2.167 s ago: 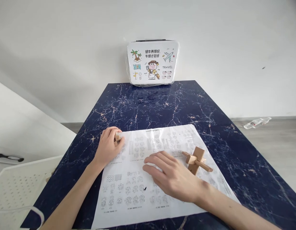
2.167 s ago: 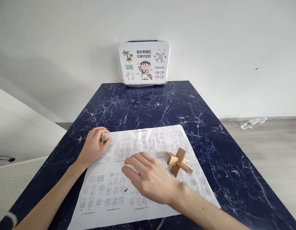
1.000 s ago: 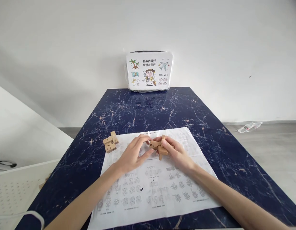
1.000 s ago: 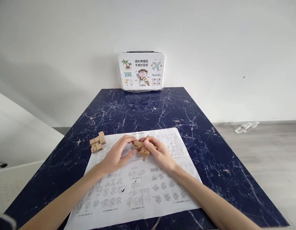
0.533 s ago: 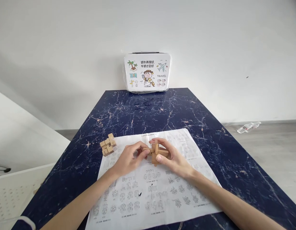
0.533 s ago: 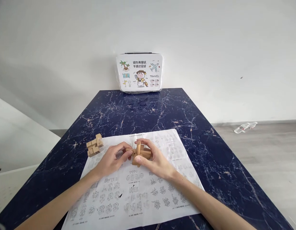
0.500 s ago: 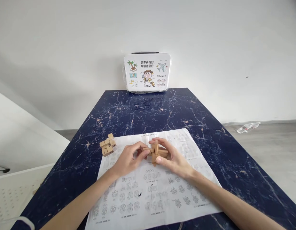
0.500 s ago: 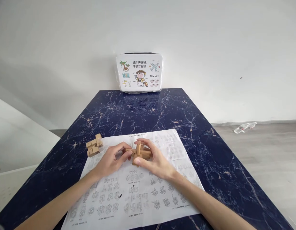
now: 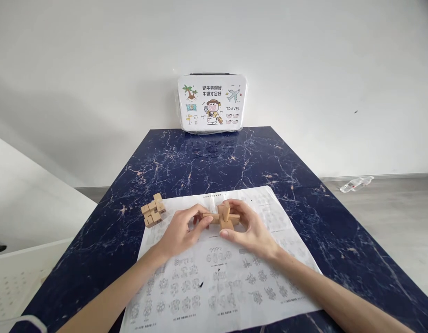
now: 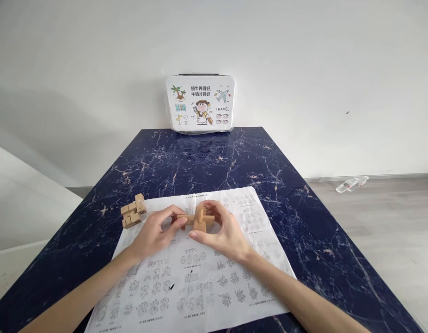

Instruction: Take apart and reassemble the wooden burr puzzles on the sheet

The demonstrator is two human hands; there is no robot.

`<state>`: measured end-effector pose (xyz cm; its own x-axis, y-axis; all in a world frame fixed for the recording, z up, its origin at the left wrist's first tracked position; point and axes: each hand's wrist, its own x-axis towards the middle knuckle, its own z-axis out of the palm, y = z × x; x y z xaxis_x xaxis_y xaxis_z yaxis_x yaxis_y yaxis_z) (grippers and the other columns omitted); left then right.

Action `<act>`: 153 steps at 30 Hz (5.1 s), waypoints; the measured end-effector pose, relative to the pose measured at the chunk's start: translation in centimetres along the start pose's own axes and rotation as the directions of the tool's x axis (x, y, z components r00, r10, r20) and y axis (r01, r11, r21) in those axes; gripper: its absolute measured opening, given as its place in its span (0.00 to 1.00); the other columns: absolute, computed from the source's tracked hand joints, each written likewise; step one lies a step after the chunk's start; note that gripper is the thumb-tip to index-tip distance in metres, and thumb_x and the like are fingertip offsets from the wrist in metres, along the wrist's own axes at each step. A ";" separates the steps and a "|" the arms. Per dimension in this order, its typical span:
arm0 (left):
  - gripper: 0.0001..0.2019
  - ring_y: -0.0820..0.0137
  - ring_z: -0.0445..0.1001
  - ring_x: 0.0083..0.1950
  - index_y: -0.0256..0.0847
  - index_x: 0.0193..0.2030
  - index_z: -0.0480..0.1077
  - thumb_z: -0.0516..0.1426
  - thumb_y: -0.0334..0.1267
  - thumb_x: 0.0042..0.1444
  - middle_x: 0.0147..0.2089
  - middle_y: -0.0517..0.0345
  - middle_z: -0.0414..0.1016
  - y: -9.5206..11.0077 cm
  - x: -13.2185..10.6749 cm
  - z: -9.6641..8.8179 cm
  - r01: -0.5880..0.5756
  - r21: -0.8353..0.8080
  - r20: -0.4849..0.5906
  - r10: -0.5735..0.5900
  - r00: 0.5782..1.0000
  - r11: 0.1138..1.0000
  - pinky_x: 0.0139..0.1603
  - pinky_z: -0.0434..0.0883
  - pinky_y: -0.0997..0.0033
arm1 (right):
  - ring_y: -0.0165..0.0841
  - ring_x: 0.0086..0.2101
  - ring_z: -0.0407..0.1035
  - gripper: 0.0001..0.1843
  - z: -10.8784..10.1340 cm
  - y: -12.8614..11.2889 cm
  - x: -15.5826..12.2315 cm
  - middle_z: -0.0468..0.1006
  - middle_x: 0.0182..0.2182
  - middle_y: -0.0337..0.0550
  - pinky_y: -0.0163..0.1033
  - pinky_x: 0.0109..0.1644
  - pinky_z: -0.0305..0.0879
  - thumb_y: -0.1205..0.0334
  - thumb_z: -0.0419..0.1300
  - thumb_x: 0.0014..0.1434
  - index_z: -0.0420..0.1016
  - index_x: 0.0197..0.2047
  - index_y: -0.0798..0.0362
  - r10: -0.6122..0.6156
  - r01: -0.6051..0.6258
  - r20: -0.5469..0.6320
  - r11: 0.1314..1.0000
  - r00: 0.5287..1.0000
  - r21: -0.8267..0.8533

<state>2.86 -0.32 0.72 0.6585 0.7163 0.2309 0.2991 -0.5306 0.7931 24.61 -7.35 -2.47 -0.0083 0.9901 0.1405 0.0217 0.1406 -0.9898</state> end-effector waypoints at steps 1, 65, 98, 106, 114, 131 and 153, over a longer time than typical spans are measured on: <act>0.12 0.70 0.73 0.34 0.42 0.42 0.75 0.56 0.44 0.74 0.35 0.59 0.79 0.0 0.0 0.0 -0.004 0.004 0.005 0.004 1.000 1.000 0.32 0.64 0.72 | 0.47 0.52 0.78 0.36 0.0 0.1 0.0 0.80 0.54 0.48 0.56 0.58 0.76 0.49 0.78 0.52 0.71 0.59 0.44 -0.009 0.009 -0.010 1.000 1.000 0.006; 0.17 0.71 0.71 0.29 0.40 0.38 0.72 0.57 0.52 0.72 0.32 0.57 0.77 1.0 0.0 -0.2 0.265 -0.414 0.086 -0.252 0.964 0.871 0.35 0.68 0.68 | 0.54 0.67 0.65 0.51 0.0 -0.1 -0.6 0.66 0.70 0.51 0.68 0.69 0.68 0.58 0.72 0.57 0.50 0.76 0.36 -0.281 0.303 0.122 0.808 0.952 -0.505; 0.17 0.70 0.68 0.30 0.42 0.34 0.68 0.56 0.50 0.72 0.30 0.60 0.71 0.4 0.6 -1.2 0.237 -0.409 0.052 -0.237 0.970 0.881 0.35 0.67 0.68 | 0.54 0.60 0.70 0.46 -0.6 -1.0 0.0 0.73 0.61 0.52 0.63 0.64 0.69 0.62 0.71 0.48 0.59 0.68 0.42 -0.365 0.349 0.070 0.792 0.928 -0.501; 0.17 0.70 0.67 0.30 0.42 0.34 0.68 0.56 0.50 0.72 0.31 0.61 0.71 0.8 0.5 -0.8 0.226 -0.439 0.005 -0.249 0.968 0.869 0.36 0.66 0.68 | 0.55 0.59 0.70 0.48 -0.1 -0.2 -0.1 0.72 0.60 0.53 0.64 0.62 0.71 0.60 0.74 0.48 0.58 0.68 0.42 -0.421 0.342 -0.015 0.756 0.907 -0.558; 0.21 0.71 0.63 0.28 0.42 0.30 0.65 0.56 0.52 0.73 0.25 0.64 0.64 -1.4 0.5 -1.4 0.231 -0.540 -0.065 -0.313 0.947 0.809 0.32 0.62 0.69 | 0.49 0.54 0.73 0.32 -1.4 -1.1 -0.1 0.76 0.56 0.48 0.61 0.61 0.71 0.59 0.68 0.58 0.65 0.64 0.42 -0.373 0.347 0.039 0.814 0.927 -0.466; 0.18 0.71 0.72 0.30 0.40 0.37 0.70 0.55 0.51 0.73 0.35 0.56 0.78 0.6 0.1 -0.5 0.275 -0.504 0.099 -0.262 0.960 0.819 0.35 0.70 0.68 | 0.49 0.51 0.75 0.45 -0.1 0.2 -0.3 0.71 0.59 0.53 0.58 0.56 0.78 0.61 0.71 0.52 0.55 0.69 0.43 -0.339 0.295 0.004 0.814 0.941 -0.500; 0.18 0.69 0.71 0.31 0.41 0.38 0.73 0.56 0.52 0.73 0.33 0.56 0.77 -0.1 0.3 -0.8 0.280 -0.517 0.083 -0.278 0.957 0.809 0.35 0.69 0.67 | 0.43 0.45 0.74 0.41 -0.2 -0.8 0.0 0.74 0.54 0.47 0.55 0.53 0.75 0.60 0.72 0.50 0.61 0.64 0.43 -0.323 0.291 -0.013 0.868 0.946 -0.402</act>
<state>2.51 0.30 1.15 0.6044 0.7953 -0.0467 0.0694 0.0059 0.9976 24.75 -7.48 -1.66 -0.0018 0.8913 0.4533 0.4184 0.4124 -0.8092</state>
